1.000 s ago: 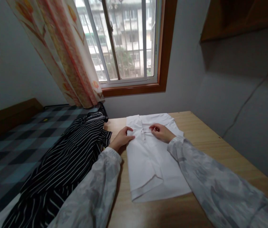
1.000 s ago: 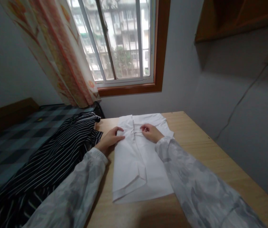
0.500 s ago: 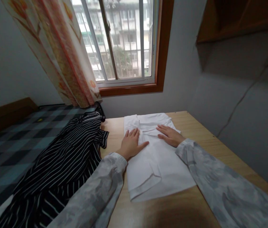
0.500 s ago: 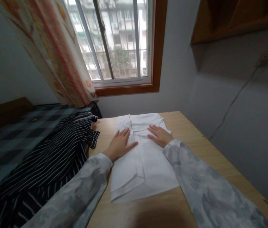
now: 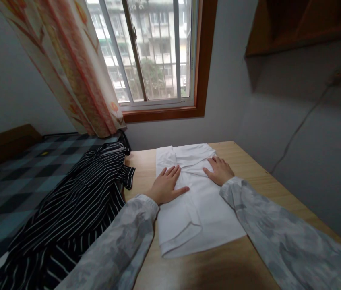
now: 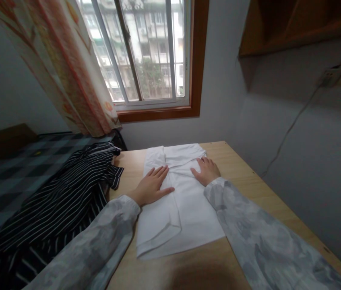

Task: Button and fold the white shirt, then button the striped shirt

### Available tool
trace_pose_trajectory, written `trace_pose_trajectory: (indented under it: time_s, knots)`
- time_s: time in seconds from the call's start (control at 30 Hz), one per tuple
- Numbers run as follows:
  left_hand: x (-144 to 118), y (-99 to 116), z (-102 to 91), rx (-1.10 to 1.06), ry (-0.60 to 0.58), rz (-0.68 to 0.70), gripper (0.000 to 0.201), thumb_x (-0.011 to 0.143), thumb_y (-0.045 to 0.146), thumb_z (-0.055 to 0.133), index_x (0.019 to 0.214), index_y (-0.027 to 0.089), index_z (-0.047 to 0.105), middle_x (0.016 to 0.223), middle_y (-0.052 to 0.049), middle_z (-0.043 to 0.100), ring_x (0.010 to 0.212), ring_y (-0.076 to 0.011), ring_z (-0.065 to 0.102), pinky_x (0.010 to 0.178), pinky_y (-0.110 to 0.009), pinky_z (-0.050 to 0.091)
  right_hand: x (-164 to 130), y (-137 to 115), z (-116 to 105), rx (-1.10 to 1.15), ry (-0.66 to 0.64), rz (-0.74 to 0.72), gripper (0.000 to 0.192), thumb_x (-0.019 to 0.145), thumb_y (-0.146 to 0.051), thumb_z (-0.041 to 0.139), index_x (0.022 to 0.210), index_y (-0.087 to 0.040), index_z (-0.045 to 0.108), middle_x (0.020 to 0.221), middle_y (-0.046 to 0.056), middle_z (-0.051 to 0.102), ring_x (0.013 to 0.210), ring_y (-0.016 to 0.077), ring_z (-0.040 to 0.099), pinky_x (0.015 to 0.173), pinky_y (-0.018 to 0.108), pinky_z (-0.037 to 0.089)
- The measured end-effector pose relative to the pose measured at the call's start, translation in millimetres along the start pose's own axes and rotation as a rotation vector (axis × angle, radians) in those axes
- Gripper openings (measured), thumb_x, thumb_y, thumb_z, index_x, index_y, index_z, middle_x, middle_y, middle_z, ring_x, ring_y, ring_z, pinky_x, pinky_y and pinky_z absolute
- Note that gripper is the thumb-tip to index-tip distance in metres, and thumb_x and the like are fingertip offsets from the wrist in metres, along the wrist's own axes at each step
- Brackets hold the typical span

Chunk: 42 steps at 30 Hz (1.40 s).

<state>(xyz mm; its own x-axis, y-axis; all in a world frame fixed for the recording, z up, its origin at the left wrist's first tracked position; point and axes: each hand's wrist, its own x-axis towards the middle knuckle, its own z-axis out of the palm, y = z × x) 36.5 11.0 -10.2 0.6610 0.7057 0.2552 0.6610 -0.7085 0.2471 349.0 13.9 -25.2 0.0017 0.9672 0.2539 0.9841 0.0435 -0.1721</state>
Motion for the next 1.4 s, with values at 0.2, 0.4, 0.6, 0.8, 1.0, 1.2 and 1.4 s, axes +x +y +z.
trace_pose_trajectory:
  time_s: [0.2, 0.4, 0.6, 0.8, 1.0, 1.2, 1.4]
  knots:
    - [-4, 0, -18.9, 0.008, -0.135, 0.069, 0.095, 0.099, 0.083, 0.053, 0.172, 0.023, 0.039, 0.178, -0.016, 0.037, 0.165, -0.035, 0.037, 0.138, -0.055, 0.017, -1, 10, -27, -0.063, 0.041, -0.115, 0.036, 0.103, -0.048, 0.06, 0.116, -0.019, 0.075, 0.123, 0.018, 0.074, 0.118, 0.0326, 0.065, 0.101, 0.04, 0.045]
    - [-11, 0, -32.2, 0.041, -0.232, 0.158, 0.101, 0.099, 0.084, 0.051, 0.175, 0.021, 0.031, 0.181, -0.015, 0.032, 0.168, -0.0339, 0.031, 0.139, -0.055, 0.016, -3, 39, -35, -0.038, 0.004, -0.132, 0.03, 0.1, -0.037, 0.057, 0.076, -0.023, 0.069, 0.084, 0.008, 0.075, 0.08, 0.0236, 0.065, 0.073, 0.035, 0.039]
    - [-13, 2, -28.8, 0.07, -0.25, 0.202, 0.107, 0.097, 0.087, 0.052, 0.177, 0.022, 0.025, 0.182, -0.016, 0.027, 0.168, -0.0382, 0.028, 0.138, -0.058, 0.018, 34, 63, -16, 0.035, 0.207, -0.081, 0.018, 0.094, -0.033, 0.065, 0.104, -0.02, 0.07, 0.116, 0.016, 0.073, 0.113, 0.0312, 0.064, 0.099, 0.037, 0.048]
    - [-14, 5, -29.1, 0.08, -0.278, 0.214, 0.108, 0.097, 0.086, 0.054, 0.177, 0.02, 0.025, 0.182, -0.016, 0.026, 0.169, -0.0397, 0.026, 0.138, -0.059, 0.018, 68, 63, 7, 0.206, 0.119, 0.304, 0.041, 0.093, -0.043, 0.07, 0.125, -0.017, 0.067, 0.123, 0.02, 0.074, 0.11, 0.0329, 0.069, 0.092, 0.038, 0.051]
    - [-14, -4, -43.3, 0.034, -0.318, 0.267, 0.101, 0.098, 0.081, 0.058, 0.177, 0.026, 0.027, 0.182, -0.014, 0.029, 0.169, -0.036, 0.027, 0.138, -0.058, 0.016, 58, 85, -2, 0.451, -0.001, 0.22, 0.026, 0.075, -0.018, 0.068, 0.102, -0.021, 0.069, 0.087, 0.003, 0.073, 0.08, 0.0201, 0.066, 0.069, 0.027, 0.044]
    - [8, -25, -69.9, 0.059, -0.439, 0.334, 0.064, 0.109, 0.052, 0.055, 0.168, 0.03, 0.046, 0.177, -0.008, 0.043, 0.166, -0.0299, 0.036, 0.137, -0.053, 0.022, -5, 105, -17, 0.635, -0.132, 0.139, 0.021, 0.068, -0.027, 0.075, 0.082, -0.022, 0.061, 0.074, -0.001, 0.065, 0.07, 0.0175, 0.058, 0.063, 0.026, 0.042]
    - [33, -24, -81.6, 0.319, -0.398, 0.451, 0.069, 0.093, 0.027, 0.068, 0.161, 0.03, 0.055, 0.173, -0.006, 0.049, 0.161, -0.03, 0.044, 0.135, -0.051, 0.027, -40, 91, -42, 0.615, -0.409, 0.066, 0.024, 0.07, -0.032, 0.081, 0.079, -0.021, 0.061, 0.07, -0.001, 0.065, 0.065, 0.0161, 0.057, 0.059, 0.026, 0.04]
